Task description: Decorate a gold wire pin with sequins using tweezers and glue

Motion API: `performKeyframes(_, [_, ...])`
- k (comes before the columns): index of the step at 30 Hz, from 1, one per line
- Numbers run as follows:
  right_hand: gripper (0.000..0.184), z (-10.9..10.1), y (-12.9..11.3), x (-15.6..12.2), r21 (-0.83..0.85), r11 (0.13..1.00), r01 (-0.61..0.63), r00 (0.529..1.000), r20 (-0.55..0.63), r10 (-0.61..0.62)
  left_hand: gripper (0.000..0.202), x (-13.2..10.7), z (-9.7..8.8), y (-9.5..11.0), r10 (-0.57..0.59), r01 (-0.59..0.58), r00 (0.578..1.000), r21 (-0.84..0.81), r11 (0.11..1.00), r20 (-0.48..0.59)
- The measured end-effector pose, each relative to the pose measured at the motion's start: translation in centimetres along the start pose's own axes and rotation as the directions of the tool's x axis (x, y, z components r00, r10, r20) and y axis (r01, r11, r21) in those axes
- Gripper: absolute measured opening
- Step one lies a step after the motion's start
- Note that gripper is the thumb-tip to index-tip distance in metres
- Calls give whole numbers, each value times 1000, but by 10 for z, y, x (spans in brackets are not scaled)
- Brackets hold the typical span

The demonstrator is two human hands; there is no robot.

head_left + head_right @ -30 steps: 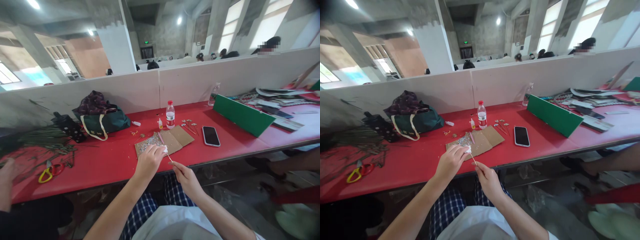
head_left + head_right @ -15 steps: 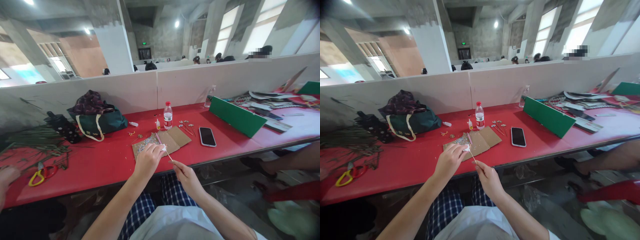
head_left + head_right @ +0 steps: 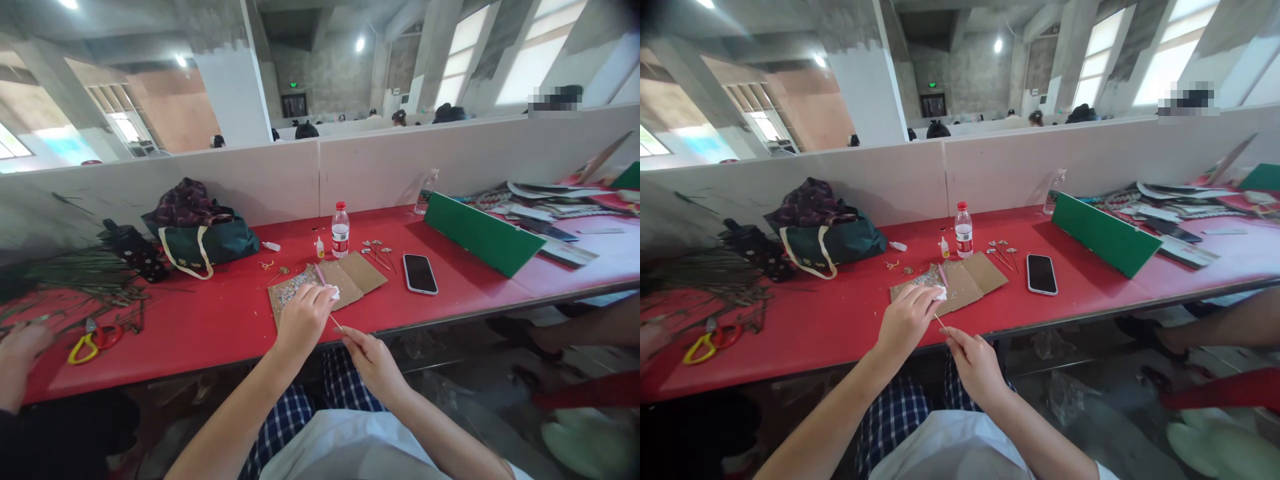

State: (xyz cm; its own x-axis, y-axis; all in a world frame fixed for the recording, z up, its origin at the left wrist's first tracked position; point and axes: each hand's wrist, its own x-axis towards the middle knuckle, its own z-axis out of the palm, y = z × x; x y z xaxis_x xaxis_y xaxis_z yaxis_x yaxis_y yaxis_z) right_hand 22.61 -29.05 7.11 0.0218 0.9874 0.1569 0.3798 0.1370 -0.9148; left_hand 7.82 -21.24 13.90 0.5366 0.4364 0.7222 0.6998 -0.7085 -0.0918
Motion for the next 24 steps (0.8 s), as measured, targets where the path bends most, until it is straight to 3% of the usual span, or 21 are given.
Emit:
performKeyframes(9, [49, 3, 6, 4, 127, 991, -34, 999, -9, 36, 16, -6, -9, -34, -196, 198, 977, 16, 980, -86])
performKeyframes(14, [49, 3, 7, 5, 142, 989, -49, 999, -8, 51, 16, -11, -11, -23, -132, 132, 990, -12, 991, -57])
performKeyframes(18, [49, 3, 8, 6, 133, 990, -54, 998, -11, 56, 16, -15, -7, -9, 25, -22, 999, -65, 998, 45])
performKeyframes(20, [49, 3, 9, 5, 130, 989, -65, 998, -6, 66, 17, -17, -3, -9, 38, -36, 995, -32, 999, 89])
performKeyframes(24, [48, 5, 15, 1, 164, 983, -87, 996, 21, 85, 18, -22, 4, -30, -169, 152, 973, 111, 982, 161])
